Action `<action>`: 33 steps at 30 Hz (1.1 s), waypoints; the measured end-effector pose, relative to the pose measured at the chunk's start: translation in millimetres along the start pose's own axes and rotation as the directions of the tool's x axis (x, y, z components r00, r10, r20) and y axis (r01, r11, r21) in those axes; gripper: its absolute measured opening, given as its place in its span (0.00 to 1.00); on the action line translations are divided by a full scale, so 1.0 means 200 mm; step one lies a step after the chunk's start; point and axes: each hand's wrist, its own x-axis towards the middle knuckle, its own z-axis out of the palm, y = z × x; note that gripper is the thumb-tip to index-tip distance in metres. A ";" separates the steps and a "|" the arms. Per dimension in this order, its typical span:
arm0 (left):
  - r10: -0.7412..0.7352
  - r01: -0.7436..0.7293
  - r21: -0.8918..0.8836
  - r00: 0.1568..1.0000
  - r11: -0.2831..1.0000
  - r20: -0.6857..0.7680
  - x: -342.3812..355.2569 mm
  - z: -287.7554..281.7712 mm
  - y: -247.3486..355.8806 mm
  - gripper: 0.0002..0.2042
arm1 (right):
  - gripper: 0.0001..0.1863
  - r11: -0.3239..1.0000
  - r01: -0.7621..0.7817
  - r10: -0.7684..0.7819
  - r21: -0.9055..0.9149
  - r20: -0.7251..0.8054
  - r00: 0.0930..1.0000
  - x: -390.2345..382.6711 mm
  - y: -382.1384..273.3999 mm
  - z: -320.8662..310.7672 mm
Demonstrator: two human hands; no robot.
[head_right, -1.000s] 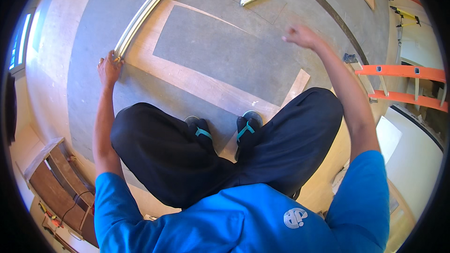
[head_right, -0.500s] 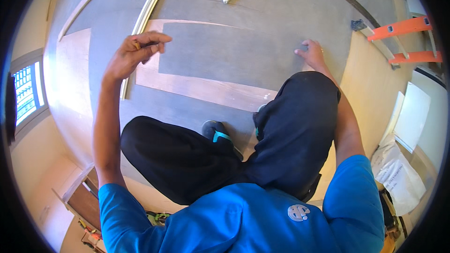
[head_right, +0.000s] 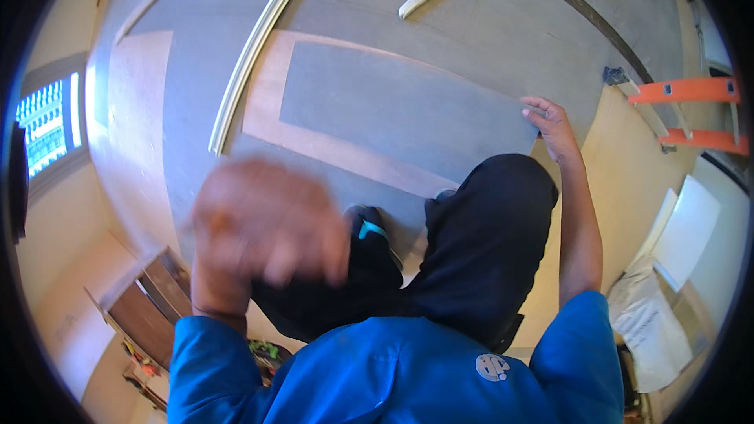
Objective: The person measures and marks a laminate sheet on the floor using a tape measure, pencil, and straight edge. They then hold the sheet up to a curved wall section to check fit and alignment before returning to the floor to continue marking.
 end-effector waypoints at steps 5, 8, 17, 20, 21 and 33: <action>-0.286 0.510 0.369 0.808 0.777 -0.515 0.09 0.08 -0.26 0.13 | 0.14 0.986 -0.139 0.142 -0.092 0.028 0.989 -0.23 -0.41 0.01; -0.367 0.628 0.227 0.669 0.745 -0.646 0.04 0.11 -0.37 0.17 | 0.14 0.985 -0.068 0.077 -0.161 0.053 0.996 -0.35 -0.71 0.08; -0.635 0.295 -0.614 -0.034 0.732 -0.772 0.03 0.21 0.16 0.29 | 0.15 0.639 0.475 -0.444 -0.605 0.215 0.870 -1.19 -1.60 0.94; -0.599 0.492 -0.599 -0.179 0.632 -0.780 -0.18 0.15 0.05 0.24 | 0.15 0.519 0.534 -0.406 -0.668 0.357 0.841 -1.48 -1.74 1.25; -0.602 0.573 -0.569 -0.157 0.591 -0.783 -0.27 0.15 -0.03 0.22 | 0.14 0.516 0.529 -0.376 -0.674 0.376 0.847 -1.55 -1.76 1.33; -0.655 -0.023 -0.692 0.302 0.722 -0.693 -1.18 0.53 1.17 0.19 | 0.25 0.708 0.634 -0.352 -0.311 0.623 0.699 -2.22 -2.23 0.94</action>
